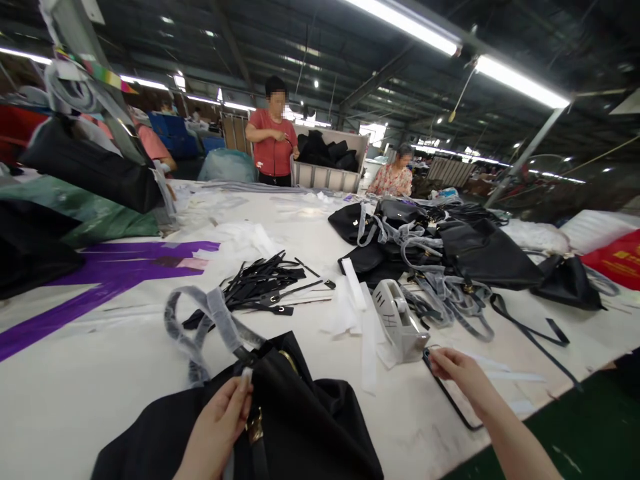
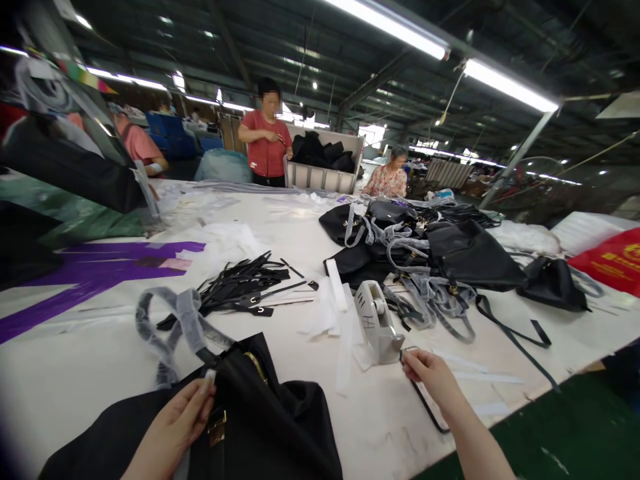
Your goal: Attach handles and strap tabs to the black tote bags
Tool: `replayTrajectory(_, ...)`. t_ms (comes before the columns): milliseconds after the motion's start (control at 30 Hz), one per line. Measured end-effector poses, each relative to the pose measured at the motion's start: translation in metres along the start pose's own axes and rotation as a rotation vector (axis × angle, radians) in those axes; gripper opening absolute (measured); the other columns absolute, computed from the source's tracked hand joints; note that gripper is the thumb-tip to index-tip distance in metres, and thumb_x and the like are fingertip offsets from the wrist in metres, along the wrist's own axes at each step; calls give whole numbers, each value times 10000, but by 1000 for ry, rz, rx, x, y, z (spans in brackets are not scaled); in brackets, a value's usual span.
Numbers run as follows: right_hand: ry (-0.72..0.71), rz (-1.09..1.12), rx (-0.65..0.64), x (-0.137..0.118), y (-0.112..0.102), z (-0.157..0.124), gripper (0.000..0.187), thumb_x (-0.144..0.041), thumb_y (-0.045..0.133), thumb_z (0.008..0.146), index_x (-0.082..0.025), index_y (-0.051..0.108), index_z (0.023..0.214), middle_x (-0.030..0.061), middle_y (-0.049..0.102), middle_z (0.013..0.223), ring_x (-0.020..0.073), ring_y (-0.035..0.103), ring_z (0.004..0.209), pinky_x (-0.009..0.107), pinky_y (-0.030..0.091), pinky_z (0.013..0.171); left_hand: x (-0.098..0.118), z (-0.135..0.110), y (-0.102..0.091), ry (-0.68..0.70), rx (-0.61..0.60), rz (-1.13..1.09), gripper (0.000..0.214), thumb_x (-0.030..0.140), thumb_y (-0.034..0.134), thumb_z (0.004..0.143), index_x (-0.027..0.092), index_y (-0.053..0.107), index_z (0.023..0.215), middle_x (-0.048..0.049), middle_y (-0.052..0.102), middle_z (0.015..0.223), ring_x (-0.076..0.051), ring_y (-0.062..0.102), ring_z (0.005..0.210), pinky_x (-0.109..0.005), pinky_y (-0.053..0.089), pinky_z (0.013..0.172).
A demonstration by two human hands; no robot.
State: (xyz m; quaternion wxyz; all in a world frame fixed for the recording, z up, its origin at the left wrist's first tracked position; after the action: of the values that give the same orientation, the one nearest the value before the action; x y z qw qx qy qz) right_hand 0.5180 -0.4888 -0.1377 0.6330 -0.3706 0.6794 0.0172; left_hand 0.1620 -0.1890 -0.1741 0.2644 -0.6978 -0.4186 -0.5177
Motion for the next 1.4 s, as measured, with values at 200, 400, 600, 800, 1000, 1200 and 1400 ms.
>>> replayTrajectory(200, 35, 7, 21, 29, 4, 16, 380, -579, 633, 663, -199, 621, 666, -8, 562, 553, 141, 459, 464, 269, 357, 474, -1, 3, 1, 20, -25, -31, 590, 739, 616, 626, 162, 544, 730, 81, 355, 492, -39, 259, 408, -170, 188, 406)
replayTrajectory(400, -59, -413, 101, 23, -13, 9, 408, -614, 551, 703, -229, 680, 655, 40, 639, 558, 229, 569, 505, 327, 426, 503, -2, 3, 1, 24, -27, -46, 456, 636, 599, 719, 184, 551, 754, 54, 431, 507, -41, 261, 368, -202, 149, 392)
replayTrajectory(600, -356, -267, -42, -90, 74, -29, 330, -540, 599, 746, -221, 674, 704, 23, 592, 554, 186, 552, 516, 275, 449, 509, 6, -3, 6, 53, -37, -97, 440, 610, 593, 730, 175, 526, 732, 57, 418, 498, -41, 261, 378, -200, 144, 391)
replayTrajectory(800, -622, -93, -699, -185, 250, -97, 265, -414, 538, 861, -192, 664, 788, 2, 596, 617, 135, 530, 555, 231, 427, 536, 2, -6, 3, 88, -56, -138, 421, 579, 582, 763, 161, 529, 755, 75, 409, 500, -39, 271, 402, -185, 196, 413)
replayTrajectory(1000, -657, -203, -782, -180, 304, -82, 253, -378, 502, 856, -191, 652, 774, -6, 590, 613, 131, 490, 518, 245, 387, 511, -3, -2, 2, 107, -8, -24, 420, 565, 531, 804, 154, 548, 724, 57, 441, 511, -54, 332, 435, -193, 259, 444)
replayTrajectory(1200, -528, -117, -758, -186, 272, -83, 248, -407, 557, 845, -187, 658, 792, 3, 558, 593, 136, 474, 528, 251, 368, 508, 0, 2, 7, 95, 21, 34, 341, 477, 516, 835, 155, 568, 737, 46, 476, 525, -65, 381, 453, -191, 297, 459)
replayTrajectory(1400, -353, 167, -1119, -201, 294, -141, 338, -510, 603, 821, -189, 609, 713, -19, 513, 528, 108, 430, 461, 240, 347, 456, 1, 3, 6, 119, -20, -25, 275, 403, 569, 804, 139, 591, 734, 8, 563, 611, -91, 490, 545, -202, 375, 516)
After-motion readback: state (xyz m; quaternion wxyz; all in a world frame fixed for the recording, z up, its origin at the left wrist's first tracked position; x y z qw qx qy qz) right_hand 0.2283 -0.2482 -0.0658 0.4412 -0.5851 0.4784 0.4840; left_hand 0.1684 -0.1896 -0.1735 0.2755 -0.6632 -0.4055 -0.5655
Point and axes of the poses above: each hand's wrist, its own z-axis towards the middle knuckle, its own y-axis out of the palm, x = y × z, the point moved 5 cm from there along z, towards the middle knuckle
